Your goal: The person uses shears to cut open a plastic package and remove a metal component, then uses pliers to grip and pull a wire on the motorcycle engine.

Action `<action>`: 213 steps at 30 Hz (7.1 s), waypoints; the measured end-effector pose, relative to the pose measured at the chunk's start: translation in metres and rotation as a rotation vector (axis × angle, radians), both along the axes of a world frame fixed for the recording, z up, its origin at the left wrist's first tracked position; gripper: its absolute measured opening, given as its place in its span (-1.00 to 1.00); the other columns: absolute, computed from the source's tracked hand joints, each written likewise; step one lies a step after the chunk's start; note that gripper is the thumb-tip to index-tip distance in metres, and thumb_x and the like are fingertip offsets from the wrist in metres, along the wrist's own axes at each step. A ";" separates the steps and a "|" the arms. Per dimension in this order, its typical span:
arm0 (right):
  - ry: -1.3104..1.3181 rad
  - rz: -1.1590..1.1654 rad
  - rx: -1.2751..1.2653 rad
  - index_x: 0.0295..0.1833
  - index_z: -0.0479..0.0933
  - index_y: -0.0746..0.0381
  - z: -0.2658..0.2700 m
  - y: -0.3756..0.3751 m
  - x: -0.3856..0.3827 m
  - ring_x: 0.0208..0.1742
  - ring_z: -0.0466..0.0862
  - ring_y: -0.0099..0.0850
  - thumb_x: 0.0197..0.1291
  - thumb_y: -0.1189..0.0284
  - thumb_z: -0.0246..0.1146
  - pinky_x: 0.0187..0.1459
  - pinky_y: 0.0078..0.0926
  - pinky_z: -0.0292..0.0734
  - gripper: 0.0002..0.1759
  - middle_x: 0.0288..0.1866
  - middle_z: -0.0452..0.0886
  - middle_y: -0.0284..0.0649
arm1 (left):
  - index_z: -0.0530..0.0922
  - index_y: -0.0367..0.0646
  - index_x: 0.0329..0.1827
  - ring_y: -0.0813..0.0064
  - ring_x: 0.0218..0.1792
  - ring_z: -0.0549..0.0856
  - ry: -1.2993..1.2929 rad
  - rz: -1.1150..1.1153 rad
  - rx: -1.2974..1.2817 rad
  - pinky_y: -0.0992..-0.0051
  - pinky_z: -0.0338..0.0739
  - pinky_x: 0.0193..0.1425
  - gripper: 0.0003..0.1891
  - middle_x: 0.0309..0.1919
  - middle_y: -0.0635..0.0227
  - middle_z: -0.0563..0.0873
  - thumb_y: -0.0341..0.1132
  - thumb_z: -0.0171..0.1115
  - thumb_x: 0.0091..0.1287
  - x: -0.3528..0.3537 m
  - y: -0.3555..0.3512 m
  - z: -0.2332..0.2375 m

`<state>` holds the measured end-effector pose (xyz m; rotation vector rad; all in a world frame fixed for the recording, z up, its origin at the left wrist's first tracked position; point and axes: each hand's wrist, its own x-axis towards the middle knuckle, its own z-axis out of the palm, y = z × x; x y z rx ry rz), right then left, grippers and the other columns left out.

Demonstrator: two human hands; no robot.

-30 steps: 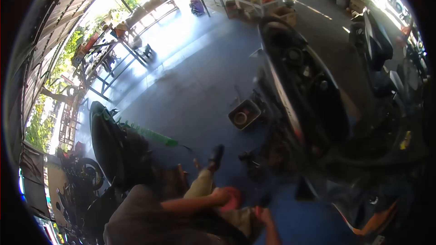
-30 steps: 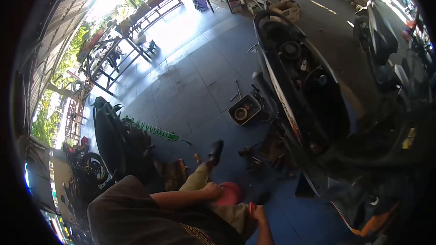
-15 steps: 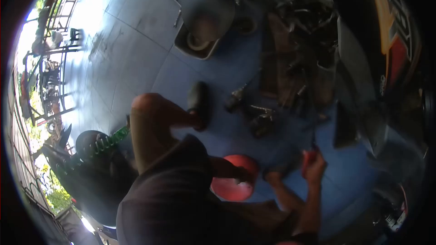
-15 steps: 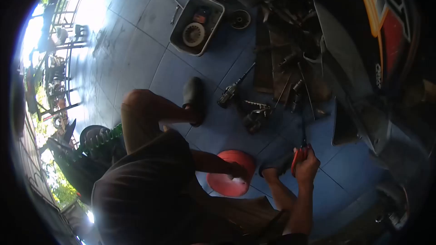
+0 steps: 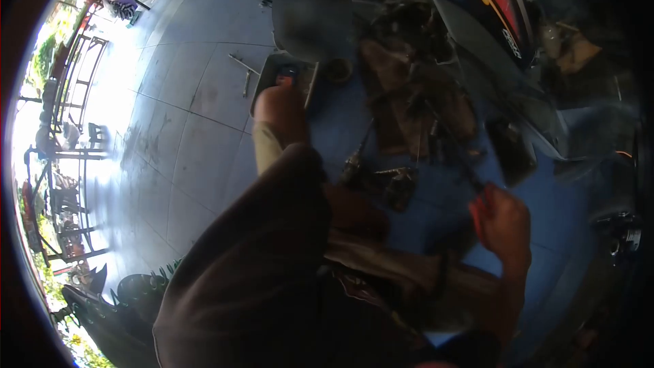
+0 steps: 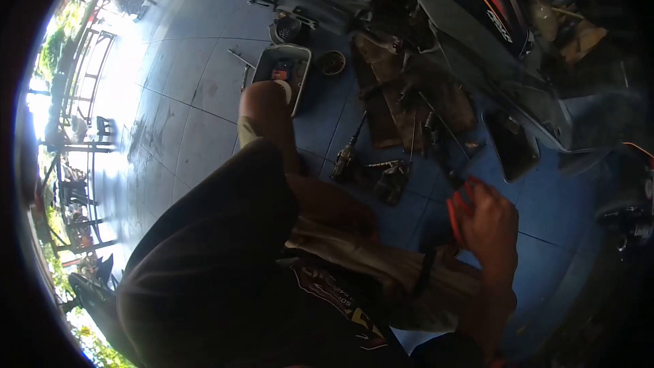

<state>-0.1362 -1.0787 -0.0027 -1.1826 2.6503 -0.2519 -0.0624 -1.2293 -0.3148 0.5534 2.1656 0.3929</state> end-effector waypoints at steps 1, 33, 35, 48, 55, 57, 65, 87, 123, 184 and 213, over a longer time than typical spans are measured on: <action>0.025 0.006 -0.010 -0.10 0.58 0.39 0.004 0.000 0.006 -0.22 0.71 0.00 0.11 0.28 0.43 -0.20 -0.13 0.58 -0.60 -0.21 0.69 0.02 | 0.66 -0.14 0.07 0.27 -0.07 0.76 0.034 -0.008 -0.015 0.10 0.67 -0.14 -0.64 -0.13 0.25 0.77 -0.21 0.26 0.24 -0.009 -0.020 0.005; -0.104 -0.146 0.031 -0.09 0.58 0.31 -0.091 -0.044 -0.041 -0.25 0.67 -0.02 0.03 0.17 0.49 -0.22 -0.14 0.57 -0.51 -0.27 0.65 -0.03 | 0.62 -0.06 0.11 0.17 0.18 0.66 0.211 1.682 -0.591 0.20 0.57 0.22 -0.56 0.12 0.19 0.69 -0.10 0.33 0.19 0.062 -0.509 -0.105; -0.065 -0.130 -0.056 -0.14 0.57 0.28 -0.087 -0.048 -0.044 -0.34 0.66 -0.06 0.01 0.20 0.51 -0.30 -0.15 0.55 -0.56 -0.36 0.64 -0.07 | 0.65 -0.07 0.08 0.15 0.15 0.67 0.261 1.586 -0.625 0.19 0.58 0.20 -0.61 0.10 0.17 0.70 -0.14 0.28 0.22 0.064 -0.526 -0.096; -0.722 -0.261 -0.482 -0.18 0.50 0.34 0.003 -0.056 -0.035 -0.42 0.64 -0.55 0.18 0.20 0.44 -0.41 -0.48 0.53 -0.59 -0.50 0.57 -0.25 | 0.59 -0.36 0.04 0.13 -0.31 0.78 0.380 0.142 0.009 0.37 0.68 -0.46 -0.66 -0.15 -0.04 0.70 -0.49 0.25 0.17 0.000 -0.369 0.186; -0.885 -0.142 -0.770 -0.23 0.49 0.25 -0.001 -0.080 -0.021 -0.53 0.49 -0.64 0.13 0.26 0.48 -0.49 -0.68 0.38 -0.65 -0.52 0.51 -0.39 | 0.52 -0.44 0.09 0.44 -0.50 0.72 0.263 0.592 0.608 0.49 0.62 -0.44 -0.59 -0.25 0.09 0.74 -0.48 0.38 0.19 -0.015 -0.158 0.356; -0.826 -0.104 -0.828 -0.27 0.47 0.24 0.005 -0.076 -0.020 -0.55 0.44 -0.66 0.11 0.29 0.50 -0.50 -0.68 0.35 -0.65 -0.55 0.46 -0.42 | 0.50 -0.46 0.11 0.45 -0.47 0.73 0.320 0.573 0.649 0.51 0.62 -0.44 -0.56 -0.24 0.07 0.74 -0.49 0.40 0.18 -0.019 -0.152 0.358; -0.921 -0.512 -1.127 -0.28 0.39 0.14 0.008 -0.072 -0.013 -0.45 0.43 -0.65 0.08 0.34 0.53 -0.47 -0.66 0.42 -0.62 -0.44 0.38 -0.45 | 0.50 -0.44 0.17 0.49 -0.24 0.71 0.367 1.005 0.939 0.51 0.61 -0.10 -0.56 -0.15 0.19 0.73 -0.40 0.36 0.29 -0.021 -0.159 0.332; -0.654 -0.320 -0.997 -0.30 0.40 0.22 0.008 -0.092 -0.013 -0.47 0.46 -0.64 0.05 0.54 0.49 -0.39 -0.63 0.44 -0.67 -0.47 0.47 -0.41 | 0.58 -0.34 0.07 0.54 -0.07 0.68 0.168 1.146 1.296 0.48 0.58 0.06 -0.63 -0.16 0.29 0.72 -0.21 0.29 0.39 -0.014 -0.131 0.324; -0.670 -0.127 -0.755 -0.36 0.48 0.27 0.004 -0.063 -0.031 -0.46 0.52 -0.60 -0.01 0.40 0.53 -0.41 -0.61 0.44 -0.67 -0.50 0.54 -0.32 | 0.58 -0.40 0.07 0.49 -0.17 0.68 0.173 0.436 0.509 0.42 0.55 -0.05 -0.53 -0.15 0.16 0.75 -0.28 0.47 0.20 -0.026 -0.119 0.332; -0.932 -0.046 -0.336 -0.12 0.42 0.30 0.003 -0.034 0.007 -0.43 0.34 -0.60 0.16 0.40 0.26 -0.39 -0.53 0.39 -0.74 -0.45 0.38 -0.36 | 0.66 -0.36 -0.08 0.65 -0.35 0.68 0.266 0.988 0.941 0.59 0.57 -0.22 -0.76 -0.30 0.28 0.77 -0.36 0.33 0.32 0.000 -0.159 0.325; -0.847 0.054 -0.548 -0.14 0.52 0.35 0.002 -0.053 0.027 -0.37 0.61 -0.32 0.36 -0.13 0.11 -0.24 -0.33 0.49 -0.36 -0.44 0.56 -0.17 | 0.59 -0.40 0.03 0.61 -0.27 0.69 0.263 0.684 0.766 0.54 0.58 -0.16 -0.62 -0.30 0.26 0.74 -0.36 0.42 0.21 0.013 -0.135 0.332</action>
